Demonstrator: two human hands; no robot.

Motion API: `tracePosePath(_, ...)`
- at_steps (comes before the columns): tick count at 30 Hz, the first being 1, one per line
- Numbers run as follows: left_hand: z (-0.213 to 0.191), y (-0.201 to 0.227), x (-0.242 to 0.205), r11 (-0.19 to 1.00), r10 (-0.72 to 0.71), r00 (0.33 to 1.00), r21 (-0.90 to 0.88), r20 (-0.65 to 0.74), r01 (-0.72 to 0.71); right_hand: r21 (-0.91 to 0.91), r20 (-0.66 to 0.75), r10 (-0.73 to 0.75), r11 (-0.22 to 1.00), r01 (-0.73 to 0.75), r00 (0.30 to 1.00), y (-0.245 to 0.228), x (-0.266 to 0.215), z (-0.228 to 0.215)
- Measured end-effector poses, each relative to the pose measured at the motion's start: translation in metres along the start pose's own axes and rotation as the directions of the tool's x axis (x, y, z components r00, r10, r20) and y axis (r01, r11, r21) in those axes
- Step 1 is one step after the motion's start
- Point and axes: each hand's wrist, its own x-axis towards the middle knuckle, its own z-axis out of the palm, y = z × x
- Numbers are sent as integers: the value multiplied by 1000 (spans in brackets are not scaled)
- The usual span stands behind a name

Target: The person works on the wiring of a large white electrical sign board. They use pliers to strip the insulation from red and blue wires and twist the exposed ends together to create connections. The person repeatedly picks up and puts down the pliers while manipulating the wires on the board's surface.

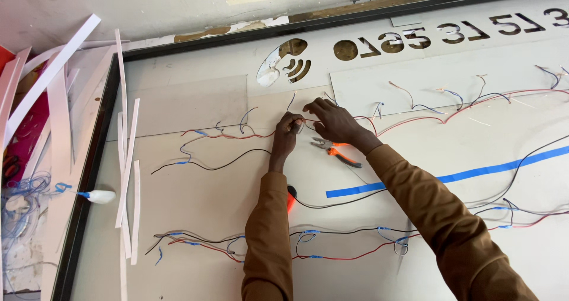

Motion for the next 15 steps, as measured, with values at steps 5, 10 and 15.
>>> tracePosePath(5,1,-3,-1,997,-26,1000,-68,-9,25,-406,-93,-298,883,237,950,-4,13,23)
tracePosePath(10,-2,-46,6,998,-45,999,-47,0,45,-463,-237,-495,814,351,836,-15,18,20)
tracePosePath(15,4,-22,0,996,35,999,80,-19,-33,-284,-222,-228,945,161,948,23,25,53)
